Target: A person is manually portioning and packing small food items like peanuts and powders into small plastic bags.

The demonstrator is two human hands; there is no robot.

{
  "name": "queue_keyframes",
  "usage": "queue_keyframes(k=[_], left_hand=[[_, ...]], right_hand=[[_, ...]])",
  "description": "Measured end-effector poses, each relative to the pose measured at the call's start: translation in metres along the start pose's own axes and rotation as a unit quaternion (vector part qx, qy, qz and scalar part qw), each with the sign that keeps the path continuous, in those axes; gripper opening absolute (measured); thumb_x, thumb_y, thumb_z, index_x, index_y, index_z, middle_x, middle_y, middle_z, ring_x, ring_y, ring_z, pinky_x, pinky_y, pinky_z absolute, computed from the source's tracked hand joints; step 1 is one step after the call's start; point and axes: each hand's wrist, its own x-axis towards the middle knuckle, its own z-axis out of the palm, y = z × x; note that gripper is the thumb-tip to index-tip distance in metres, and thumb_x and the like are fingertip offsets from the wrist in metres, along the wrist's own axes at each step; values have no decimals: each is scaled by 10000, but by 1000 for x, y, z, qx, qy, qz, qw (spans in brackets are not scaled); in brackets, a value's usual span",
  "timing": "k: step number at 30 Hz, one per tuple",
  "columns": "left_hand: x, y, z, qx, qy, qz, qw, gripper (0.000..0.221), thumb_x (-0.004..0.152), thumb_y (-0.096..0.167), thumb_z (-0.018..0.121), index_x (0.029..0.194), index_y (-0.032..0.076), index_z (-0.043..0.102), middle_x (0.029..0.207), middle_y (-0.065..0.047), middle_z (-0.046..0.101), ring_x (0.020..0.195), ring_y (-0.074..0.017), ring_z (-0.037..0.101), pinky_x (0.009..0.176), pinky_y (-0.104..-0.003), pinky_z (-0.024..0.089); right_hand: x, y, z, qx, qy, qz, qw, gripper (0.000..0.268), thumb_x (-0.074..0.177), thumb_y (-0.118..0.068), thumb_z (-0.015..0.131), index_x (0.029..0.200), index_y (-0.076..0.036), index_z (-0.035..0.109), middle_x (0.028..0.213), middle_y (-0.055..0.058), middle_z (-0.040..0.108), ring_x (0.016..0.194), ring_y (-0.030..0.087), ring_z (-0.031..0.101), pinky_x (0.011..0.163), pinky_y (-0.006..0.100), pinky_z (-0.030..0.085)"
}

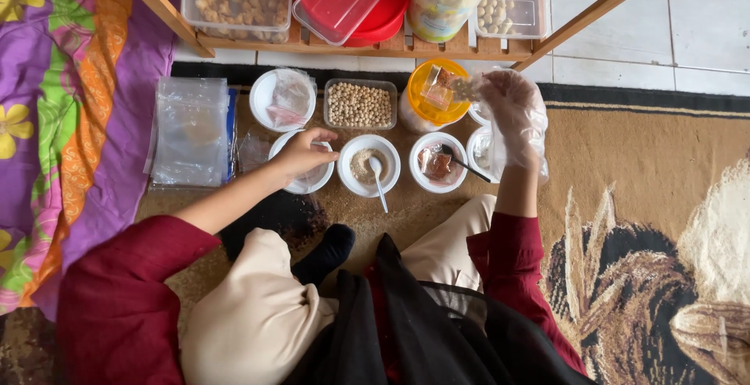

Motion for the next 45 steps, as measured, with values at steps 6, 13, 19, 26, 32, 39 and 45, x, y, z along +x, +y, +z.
queue_keyframes(k=[6, 13, 19, 26, 32, 39, 45], left_hand=[[2, -40, 6, -183, 29, 5, 983, 502, 845, 122, 795, 1318, 82, 631, 1263, -95, 581, 995, -103, 620, 784, -156, 585], [-11, -88, -4, -316, 95, -63, 942, 411, 907, 158, 749, 1303, 152, 640, 1116, 47, 647, 969, -79, 650, 850, -240, 547], [-34, -94, -2, -343, 135, -27, 929, 377, 932, 176, 719, 1295, 126, 636, 1110, 33, 660, 973, -98, 646, 830, -247, 520], [-52, -107, -17, -358, 160, -38, 919, 334, 944, 143, 707, 1271, 92, 661, 1094, -13, 649, 1018, -156, 652, 863, -285, 527], [-57, -107, -26, -365, 157, -51, 916, 337, 962, 142, 679, 1293, 84, 645, 1097, -24, 643, 991, -133, 649, 838, -241, 553], [-56, -108, -21, -351, 160, -43, 922, 302, 968, 140, 670, 1265, 85, 653, 1067, -24, 648, 961, -125, 649, 807, -245, 564], [-47, -105, -31, -334, 164, -28, 928, 297, 965, 153, 667, 1253, 82, 656, 1066, -11, 657, 953, -95, 640, 795, -205, 543]], right_hand=[[44, 45, 30, -24, 2, 159, 987, 506, 976, -194, 757, 1439, -104, 575, 1246, 155, 686, 1165, 290, 672, 962, 472, 562], [64, -3, 109, -171, 127, -176, 961, 389, 894, -189, 750, 1270, -120, 678, 1086, 170, 718, 994, 372, 704, 814, 504, 569], [131, -38, 241, -393, 42, -441, 806, 702, 740, -204, 807, 1409, -183, 595, 1317, 147, 557, 1292, 375, 483, 979, 491, 485], [167, -19, 263, -246, 195, -718, 621, 276, 844, 65, 567, 1045, -22, 736, 844, 121, 494, 733, 321, 568, 750, 501, 513], [77, -5, 282, -162, 196, -761, 597, 240, 936, -80, 614, 1115, -130, 766, 857, 48, 585, 791, 212, 568, 799, 382, 503], [44, 58, 299, -201, 60, -708, 674, 128, 874, 3, 618, 922, -1, 736, 728, 66, 464, 597, 227, 515, 523, 352, 434], [35, 100, 334, -764, 263, -589, -6, 680, 983, -533, 676, 1394, -3, 563, 1325, 220, 629, 1088, 331, 686, 881, 412, 632]])
